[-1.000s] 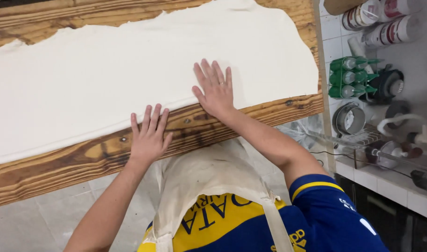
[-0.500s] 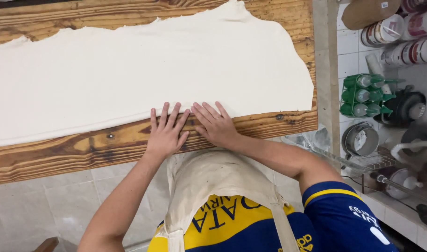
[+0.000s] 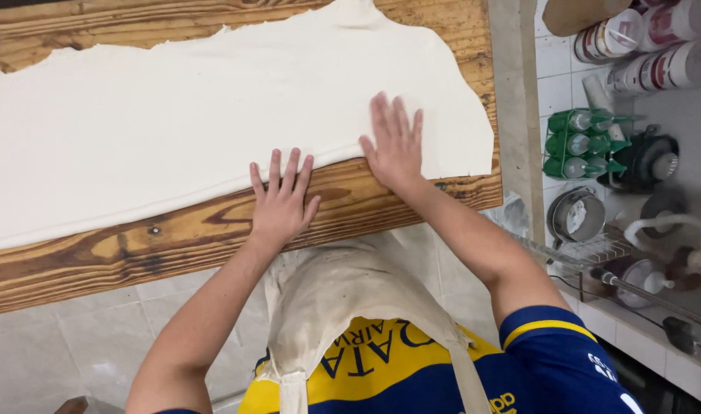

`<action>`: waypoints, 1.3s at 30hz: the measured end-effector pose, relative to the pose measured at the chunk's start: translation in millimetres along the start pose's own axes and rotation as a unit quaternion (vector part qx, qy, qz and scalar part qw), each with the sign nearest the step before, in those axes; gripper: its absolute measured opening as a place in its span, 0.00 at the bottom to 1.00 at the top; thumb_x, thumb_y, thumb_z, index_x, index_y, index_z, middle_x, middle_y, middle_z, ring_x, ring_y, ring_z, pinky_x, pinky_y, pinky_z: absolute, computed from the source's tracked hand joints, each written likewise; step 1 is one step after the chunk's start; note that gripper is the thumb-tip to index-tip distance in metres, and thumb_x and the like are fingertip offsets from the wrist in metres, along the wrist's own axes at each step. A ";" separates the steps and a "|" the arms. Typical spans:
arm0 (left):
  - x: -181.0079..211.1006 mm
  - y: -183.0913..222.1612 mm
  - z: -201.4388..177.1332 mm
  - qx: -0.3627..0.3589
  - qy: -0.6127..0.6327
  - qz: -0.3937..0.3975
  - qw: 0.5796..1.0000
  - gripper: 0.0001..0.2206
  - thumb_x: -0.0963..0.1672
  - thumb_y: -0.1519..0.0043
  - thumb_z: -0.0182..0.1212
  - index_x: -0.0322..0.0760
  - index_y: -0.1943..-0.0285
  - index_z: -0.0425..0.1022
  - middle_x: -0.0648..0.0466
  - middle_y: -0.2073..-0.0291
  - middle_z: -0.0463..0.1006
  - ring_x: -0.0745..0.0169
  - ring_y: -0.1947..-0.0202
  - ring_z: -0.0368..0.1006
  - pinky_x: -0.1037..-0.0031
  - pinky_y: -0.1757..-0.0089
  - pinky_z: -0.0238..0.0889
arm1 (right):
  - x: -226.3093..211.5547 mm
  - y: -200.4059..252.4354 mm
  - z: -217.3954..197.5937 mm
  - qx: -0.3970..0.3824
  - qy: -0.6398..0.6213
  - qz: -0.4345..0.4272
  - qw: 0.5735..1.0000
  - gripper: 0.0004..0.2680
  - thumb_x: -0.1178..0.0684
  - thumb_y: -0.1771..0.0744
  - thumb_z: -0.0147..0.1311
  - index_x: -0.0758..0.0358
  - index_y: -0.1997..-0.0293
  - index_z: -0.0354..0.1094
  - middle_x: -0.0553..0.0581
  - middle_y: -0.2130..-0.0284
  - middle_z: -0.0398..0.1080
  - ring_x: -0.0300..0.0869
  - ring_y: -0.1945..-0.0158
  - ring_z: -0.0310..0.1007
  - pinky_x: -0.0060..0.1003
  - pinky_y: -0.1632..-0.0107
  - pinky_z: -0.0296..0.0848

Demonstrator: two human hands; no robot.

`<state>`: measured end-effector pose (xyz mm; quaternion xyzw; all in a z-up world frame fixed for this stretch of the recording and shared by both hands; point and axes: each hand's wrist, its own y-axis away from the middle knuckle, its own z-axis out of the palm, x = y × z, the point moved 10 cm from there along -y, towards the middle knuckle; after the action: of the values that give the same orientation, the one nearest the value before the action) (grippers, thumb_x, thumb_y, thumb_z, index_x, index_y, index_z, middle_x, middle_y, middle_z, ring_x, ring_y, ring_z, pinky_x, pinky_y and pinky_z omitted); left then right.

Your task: Cutting small pieces of dough from a larger sheet and arranging them on a baking tray.

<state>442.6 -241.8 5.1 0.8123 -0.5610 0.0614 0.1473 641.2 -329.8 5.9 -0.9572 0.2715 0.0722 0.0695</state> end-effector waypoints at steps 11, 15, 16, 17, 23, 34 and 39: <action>43.1 -29.7 7.9 0.013 0.006 0.031 0.999 0.34 0.57 0.32 0.38 0.50 0.16 0.41 0.51 0.19 0.41 0.37 0.21 0.32 0.29 0.34 0.21 | 42.4 17.9 -7.7 -0.013 0.012 0.008 1.000 0.27 0.32 0.27 0.25 0.56 0.20 0.43 0.58 0.23 0.44 0.57 0.23 0.46 0.68 0.27 0.35; 79.3 -31.6 19.2 0.004 -0.013 0.115 0.993 0.35 0.57 0.33 0.40 0.50 0.16 0.42 0.52 0.19 0.44 0.44 0.21 0.38 0.34 0.32 0.25 | 28.6 60.9 -0.9 0.062 0.028 -0.060 0.996 0.24 0.34 0.27 0.29 0.54 0.23 0.51 0.57 0.28 0.55 0.54 0.27 0.55 0.66 0.28 0.46; 83.6 -34.3 19.7 0.004 -0.012 0.120 0.993 0.35 0.57 0.33 0.40 0.50 0.16 0.42 0.52 0.19 0.44 0.44 0.21 0.38 0.34 0.32 0.25 | 30.6 63.7 -2.8 0.063 0.031 -0.057 0.996 0.24 0.34 0.27 0.29 0.54 0.23 0.51 0.57 0.28 0.55 0.54 0.27 0.55 0.66 0.28 0.46; 85.8 -37.5 18.1 0.017 -0.014 0.116 0.993 0.35 0.57 0.34 0.42 0.51 0.16 0.43 0.53 0.19 0.45 0.43 0.21 0.39 0.32 0.33 0.27 | 32.1 65.6 1.3 0.035 0.012 -0.056 0.998 0.24 0.35 0.27 0.30 0.51 0.22 0.50 0.54 0.27 0.55 0.53 0.27 0.56 0.66 0.28 0.48; 92.6 -54.1 8.6 0.039 0.003 0.066 0.997 0.36 0.54 0.36 0.48 0.49 0.16 0.45 0.51 0.20 0.48 0.40 0.22 0.41 0.25 0.36 0.25 | 124.3 37.1 -24.2 0.023 0.005 0.106 0.994 0.26 0.38 0.28 0.45 0.60 0.21 0.47 0.64 0.26 0.50 0.62 0.24 0.47 0.68 0.27 0.36; 144.2 -78.2 10.2 0.076 -0.046 0.106 0.990 0.35 0.54 0.34 0.48 0.50 0.17 0.46 0.51 0.20 0.47 0.42 0.22 0.38 0.24 0.36 0.26 | 195.8 53.2 -30.9 0.021 -0.008 0.124 0.992 0.28 0.38 0.29 0.43 0.61 0.20 0.43 0.65 0.24 0.46 0.65 0.24 0.46 0.72 0.30 0.42; 163.6 -69.7 32.5 0.053 -0.010 0.165 0.985 0.33 0.49 0.35 0.42 0.49 0.17 0.44 0.52 0.19 0.41 0.44 0.21 0.34 0.25 0.35 0.24 | 152.5 102.7 -3.9 -0.065 -0.004 -0.058 0.996 0.26 0.37 0.31 0.42 0.50 0.22 0.49 0.52 0.26 0.54 0.51 0.25 0.52 0.59 0.25 0.42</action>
<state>564.6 -375.1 5.7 0.7157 -0.6849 0.1062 0.0858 715.6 -494.8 -26.8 -0.9736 0.2099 0.0889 0.0121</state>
